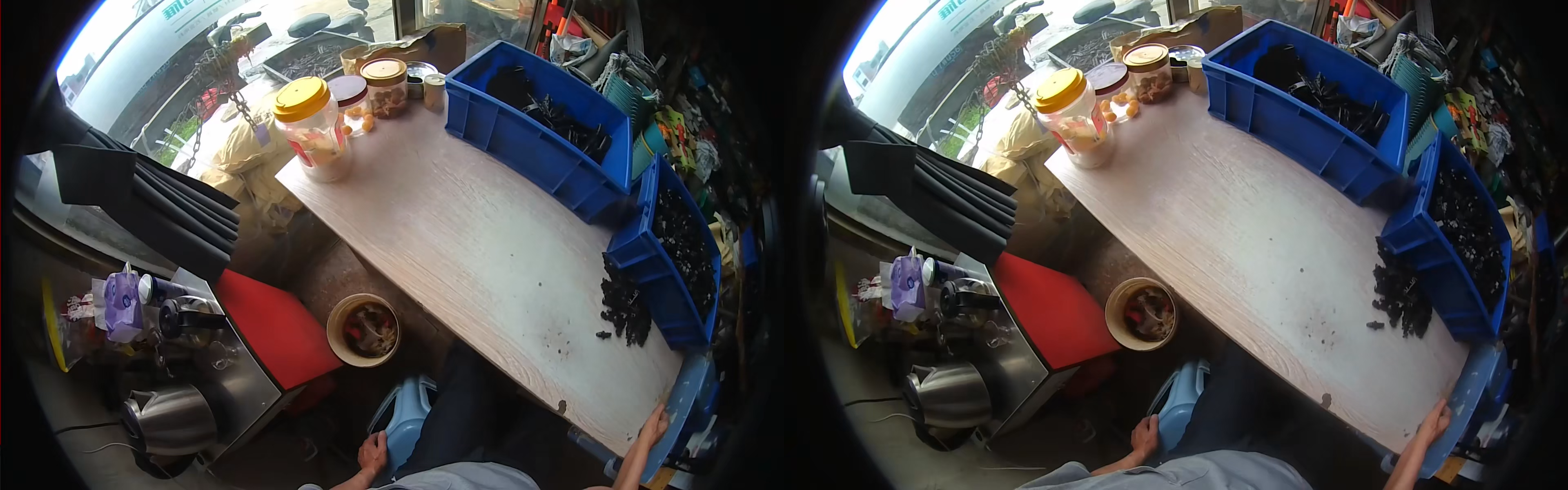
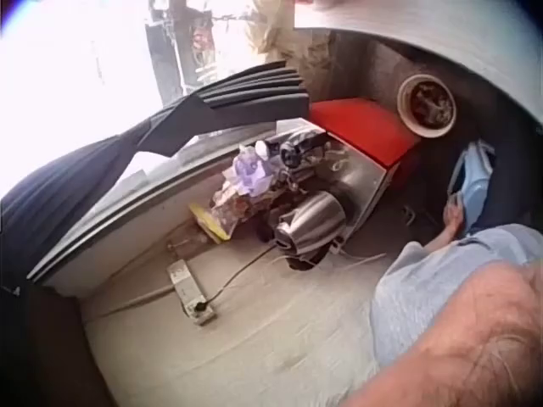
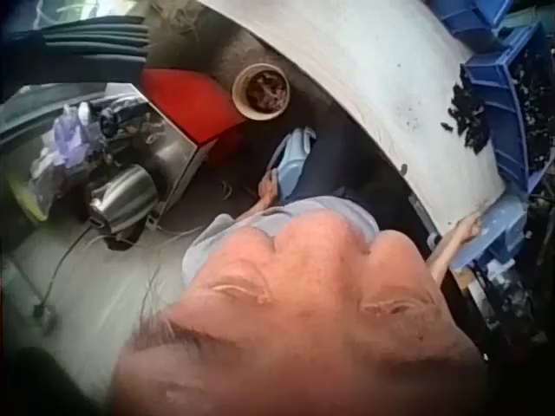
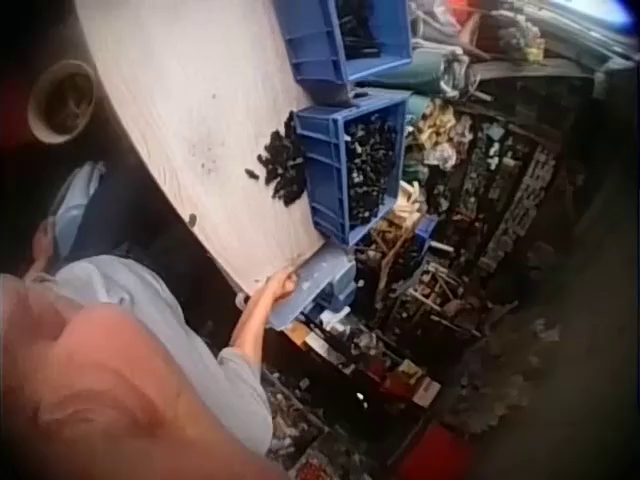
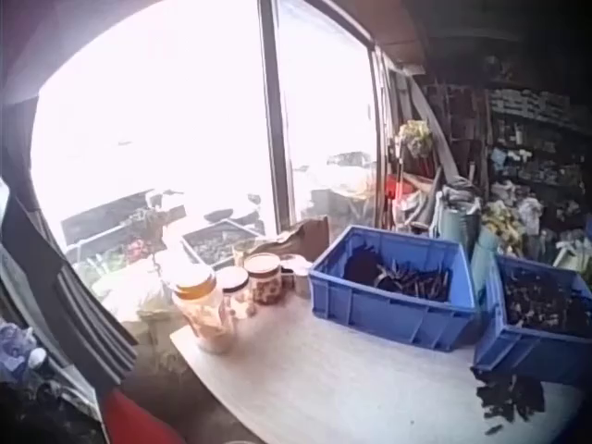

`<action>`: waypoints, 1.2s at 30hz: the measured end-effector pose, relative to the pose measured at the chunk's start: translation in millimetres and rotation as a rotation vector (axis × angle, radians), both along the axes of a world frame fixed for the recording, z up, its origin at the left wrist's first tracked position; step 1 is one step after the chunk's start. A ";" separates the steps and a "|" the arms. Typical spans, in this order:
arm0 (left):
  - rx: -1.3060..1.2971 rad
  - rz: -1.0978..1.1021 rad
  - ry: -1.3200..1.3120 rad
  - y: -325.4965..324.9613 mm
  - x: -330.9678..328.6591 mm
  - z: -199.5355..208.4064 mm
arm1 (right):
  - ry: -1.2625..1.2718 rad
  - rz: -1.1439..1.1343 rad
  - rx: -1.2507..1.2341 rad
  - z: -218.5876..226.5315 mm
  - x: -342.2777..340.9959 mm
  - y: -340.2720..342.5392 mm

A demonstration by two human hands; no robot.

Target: Assembling small black plastic parts by manually inserting tiny pins or components into them at a workstation.

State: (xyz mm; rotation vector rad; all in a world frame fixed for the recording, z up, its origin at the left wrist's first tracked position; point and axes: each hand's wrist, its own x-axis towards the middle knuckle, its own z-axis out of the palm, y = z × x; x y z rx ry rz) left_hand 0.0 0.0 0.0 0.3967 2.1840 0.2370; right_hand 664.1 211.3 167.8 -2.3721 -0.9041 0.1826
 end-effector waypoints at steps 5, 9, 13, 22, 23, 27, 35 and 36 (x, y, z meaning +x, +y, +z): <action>0.000 0.002 -0.004 58.1 22.6 23.6 | -0.287 -0.179 -0.048 15.8 15.3 50.9; 0.022 -0.219 0.027 69.9 34.4 45.5 | -0.296 -0.170 -0.087 71.0 1.0 82.5; 0.074 -0.375 0.049 29.3 9.1 27.4 | -0.096 -0.086 0.043 90.0 20.2 56.9; 0.244 -0.599 0.032 -54.6 -18.0 -43.6 | -0.168 -0.149 0.133 36.9 57.6 -18.3; 0.262 -0.620 0.031 -63.4 -14.2 -50.3 | -0.140 -0.140 0.165 38.3 62.1 -27.1; 0.337 -0.698 0.045 -79.3 4.7 -69.4 | 0.134 -0.103 0.499 65.9 78.6 -45.7; 0.746 -0.206 0.002 48.5 68.5 99.2 | 0.715 0.004 0.899 239.6 -34.6 21.5; 0.884 -0.211 0.004 80.7 75.0 139.6 | 0.758 0.115 0.853 246.1 -50.4 37.2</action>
